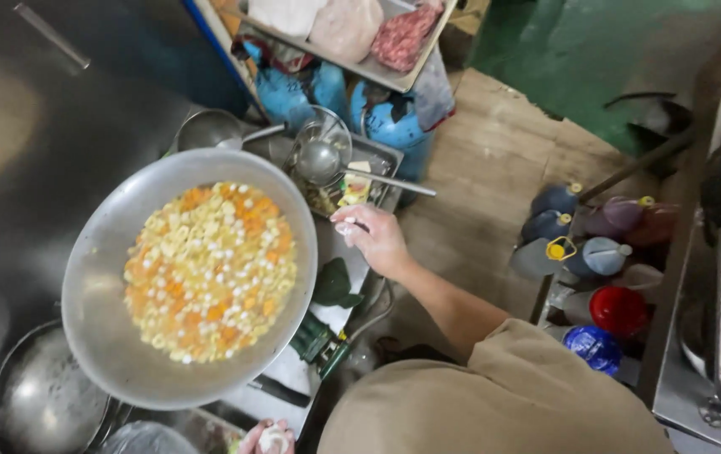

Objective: Pinching small pieces of dough from a bowl, rolling them into spherical shapes between the palms, and dropping them into a wok containing simmering liquid and other ingredients.

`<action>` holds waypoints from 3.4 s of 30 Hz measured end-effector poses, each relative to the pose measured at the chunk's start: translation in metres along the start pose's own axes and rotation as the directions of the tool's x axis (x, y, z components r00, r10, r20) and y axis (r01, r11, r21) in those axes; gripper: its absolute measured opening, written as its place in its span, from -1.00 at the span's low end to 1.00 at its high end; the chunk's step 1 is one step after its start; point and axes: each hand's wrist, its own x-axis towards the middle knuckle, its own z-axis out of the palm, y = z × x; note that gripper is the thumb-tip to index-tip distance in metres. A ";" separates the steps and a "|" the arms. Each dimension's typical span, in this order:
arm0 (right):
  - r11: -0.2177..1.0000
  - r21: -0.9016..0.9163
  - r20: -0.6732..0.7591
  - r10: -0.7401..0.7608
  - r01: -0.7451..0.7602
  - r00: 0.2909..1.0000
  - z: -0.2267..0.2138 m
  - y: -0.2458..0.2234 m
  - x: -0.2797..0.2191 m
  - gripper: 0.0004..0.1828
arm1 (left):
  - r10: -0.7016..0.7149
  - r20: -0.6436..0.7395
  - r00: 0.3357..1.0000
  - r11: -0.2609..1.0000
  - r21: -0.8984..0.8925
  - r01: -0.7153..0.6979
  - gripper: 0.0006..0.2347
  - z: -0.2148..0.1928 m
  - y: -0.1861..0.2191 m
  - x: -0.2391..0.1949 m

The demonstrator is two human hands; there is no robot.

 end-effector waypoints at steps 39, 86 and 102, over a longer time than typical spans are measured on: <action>0.842 0.040 0.219 -0.533 0.539 0.817 0.093 -0.014 0.115 -0.82 | 0.709 -0.597 0.376 0.539 0.114 -0.835 -0.87 0.231 -0.078 -0.160; 0.757 0.129 0.810 -0.453 0.641 0.373 0.159 -0.029 -0.173 -0.66 | 0.640 -0.138 0.756 0.761 0.254 -0.597 -0.93 0.229 0.006 -0.123; 0.871 0.182 0.356 0.374 -0.456 0.856 0.081 -0.049 -0.079 -0.65 | 0.770 -0.158 0.618 0.638 0.192 -0.746 -0.77 0.140 -0.019 -0.125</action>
